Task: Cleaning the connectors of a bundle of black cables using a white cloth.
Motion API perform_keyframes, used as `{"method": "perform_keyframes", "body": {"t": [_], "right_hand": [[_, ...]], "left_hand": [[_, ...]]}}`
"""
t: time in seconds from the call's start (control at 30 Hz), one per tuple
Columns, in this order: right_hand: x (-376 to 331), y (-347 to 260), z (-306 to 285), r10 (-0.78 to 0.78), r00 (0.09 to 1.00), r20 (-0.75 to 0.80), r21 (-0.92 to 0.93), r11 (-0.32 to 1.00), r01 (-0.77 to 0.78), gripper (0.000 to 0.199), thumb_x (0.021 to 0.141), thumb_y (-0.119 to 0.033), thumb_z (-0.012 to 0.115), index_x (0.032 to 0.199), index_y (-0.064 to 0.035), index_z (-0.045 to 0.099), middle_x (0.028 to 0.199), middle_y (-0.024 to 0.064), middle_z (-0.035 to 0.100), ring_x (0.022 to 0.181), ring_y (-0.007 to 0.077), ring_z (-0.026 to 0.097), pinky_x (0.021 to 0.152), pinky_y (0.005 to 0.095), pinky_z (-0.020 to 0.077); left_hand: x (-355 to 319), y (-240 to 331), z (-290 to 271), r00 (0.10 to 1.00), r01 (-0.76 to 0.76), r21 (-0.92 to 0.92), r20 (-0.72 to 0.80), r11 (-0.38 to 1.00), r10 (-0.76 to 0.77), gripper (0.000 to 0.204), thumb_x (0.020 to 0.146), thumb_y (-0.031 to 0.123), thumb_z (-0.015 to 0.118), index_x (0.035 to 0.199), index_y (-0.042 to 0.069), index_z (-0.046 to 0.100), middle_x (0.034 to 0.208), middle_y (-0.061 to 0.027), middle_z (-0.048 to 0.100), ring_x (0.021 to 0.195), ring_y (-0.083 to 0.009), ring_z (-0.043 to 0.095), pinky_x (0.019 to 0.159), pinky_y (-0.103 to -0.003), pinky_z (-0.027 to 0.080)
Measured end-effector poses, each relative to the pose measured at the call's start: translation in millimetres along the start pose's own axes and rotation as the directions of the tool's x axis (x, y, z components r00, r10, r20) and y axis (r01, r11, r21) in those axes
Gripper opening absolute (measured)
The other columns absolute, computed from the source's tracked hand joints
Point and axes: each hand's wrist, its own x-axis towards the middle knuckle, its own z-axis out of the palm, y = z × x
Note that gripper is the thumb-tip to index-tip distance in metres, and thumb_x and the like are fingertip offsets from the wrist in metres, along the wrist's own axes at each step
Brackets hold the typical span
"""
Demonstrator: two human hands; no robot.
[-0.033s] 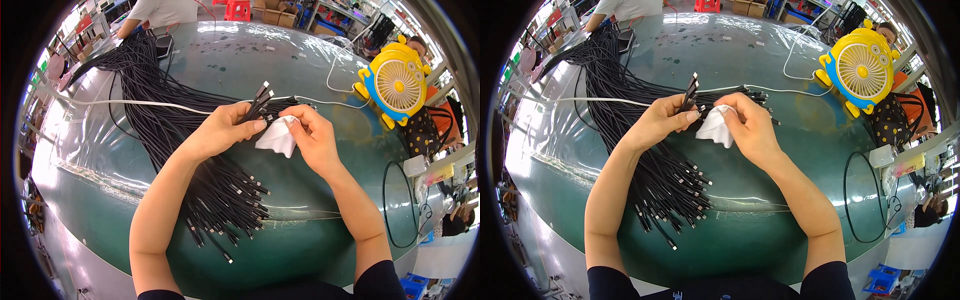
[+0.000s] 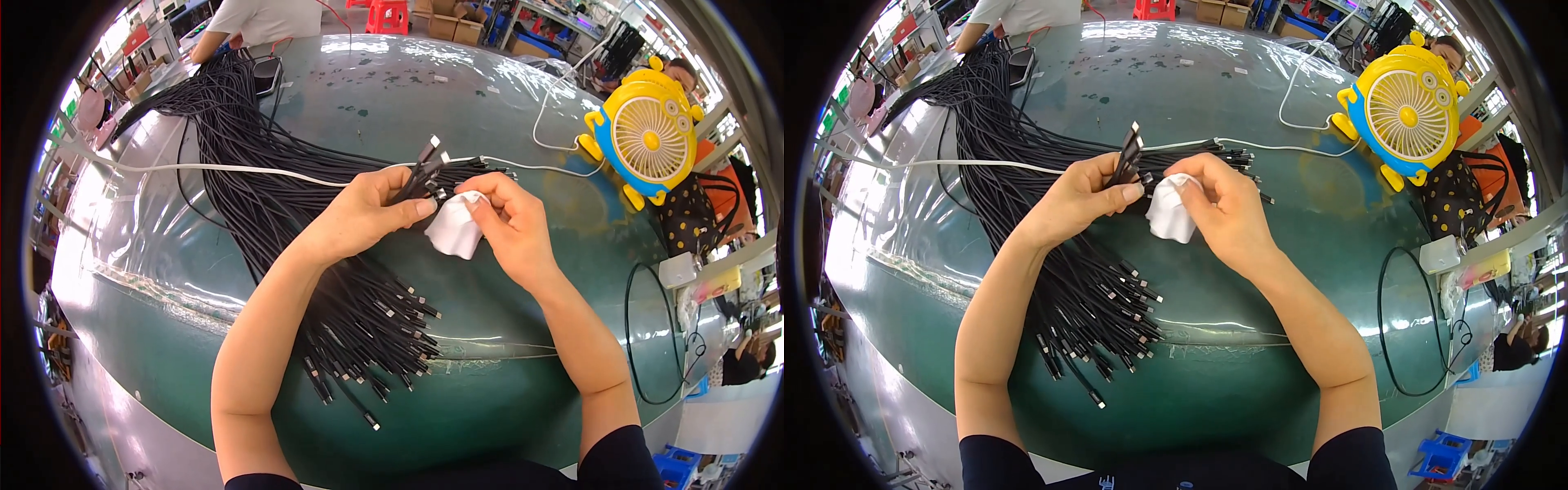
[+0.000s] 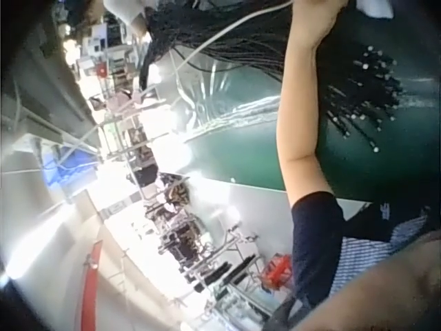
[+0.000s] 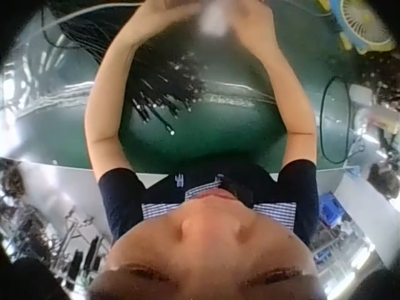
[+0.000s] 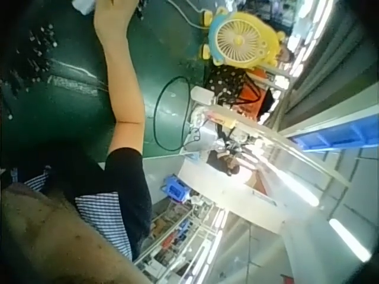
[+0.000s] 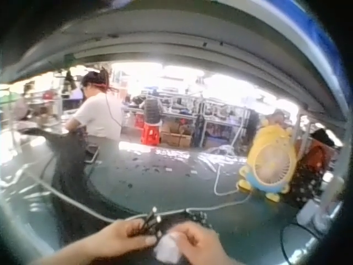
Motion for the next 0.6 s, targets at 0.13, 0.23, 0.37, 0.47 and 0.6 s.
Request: {"method": "perform_keyframes", "body": {"t": [0.13, 0.23, 0.37, 0.47, 0.6], "right_hand": [[-1.7, -5.4, 10.4, -0.007, 1.0, -0.009, 0.195, 0.981, 0.008, 0.013, 0.093, -0.007, 0.054, 0.102, 0.0014, 0.059, 0.086, 0.0055, 0.066, 0.076, 0.008, 0.061, 0.068, 0.0255, 0.0476], [6.0, -8.9, 5.1, 0.125, 0.986, 0.109, 0.018, 0.992, -0.128, 0.012, 0.091, -0.009, 0.057, 0.096, 0.002, 0.058, 0.08, 0.0051, 0.065, 0.073, 0.0075, 0.059, 0.065, 0.0246, 0.0456], [5.0, -7.6, 10.7, 0.129, 0.988, 0.088, 0.053, 0.99, -0.134, 0.012, 0.092, -0.009, 0.057, 0.096, 0.0021, 0.058, 0.078, 0.0048, 0.064, 0.07, 0.007, 0.056, 0.064, 0.0245, 0.0448], [-1.7, -0.3, 12.2, 0.091, 0.994, 0.065, 0.145, 0.984, -0.099, 0.012, 0.09, -0.009, 0.057, 0.095, 0.0013, 0.058, 0.078, 0.0043, 0.064, 0.069, 0.0072, 0.056, 0.065, 0.0254, 0.0451], [-30.2, -1.0, 2.3, -0.059, 0.982, 0.181, -0.153, 0.984, 0.087, 0.013, 0.085, -0.005, 0.056, 0.096, -0.0026, 0.062, 0.078, 0.0038, 0.063, 0.067, 0.0071, 0.055, 0.061, 0.0256, 0.0439]], "left_hand": [[3.3, -8.0, 4.5, 0.995, -0.101, 0.065, 0.019, 0.993, 0.1, 0.018, 0.087, 0.013, 0.068, 0.09, -0.001, 0.058, 0.078, 0.0023, 0.054, 0.072, -0.0054, 0.045, 0.066, -0.024, 0.041], [3.8, -10.1, 6.6, 0.997, -0.078, 0.157, -0.001, 0.985, 0.079, 0.017, 0.087, 0.013, 0.067, 0.087, -0.001, 0.058, 0.076, 0.003, 0.052, 0.071, -0.0053, 0.043, 0.065, -0.024, 0.041], [2.5, -9.3, 6.6, 0.997, -0.077, 0.139, -0.018, 0.987, 0.08, 0.019, 0.088, 0.016, 0.068, 0.088, -0.001, 0.06, 0.076, 0.0037, 0.054, 0.071, -0.005, 0.045, 0.065, -0.024, 0.041], [2.9, -5.8, 1.5, 0.997, -0.031, -0.029, -0.073, 0.999, 0.028, 0.02, 0.09, 0.022, 0.067, 0.091, 0.003, 0.064, 0.077, 0.0038, 0.058, 0.072, -0.0048, 0.049, 0.066, -0.022, 0.041], [8.2, -11.6, -9.6, 0.998, 0.003, -0.182, -0.053, 0.983, -0.013, 0.02, 0.091, 0.024, 0.066, 0.091, 0.004, 0.065, 0.074, 0.002, 0.059, 0.069, -0.0056, 0.05, 0.064, -0.021, 0.04]]}}
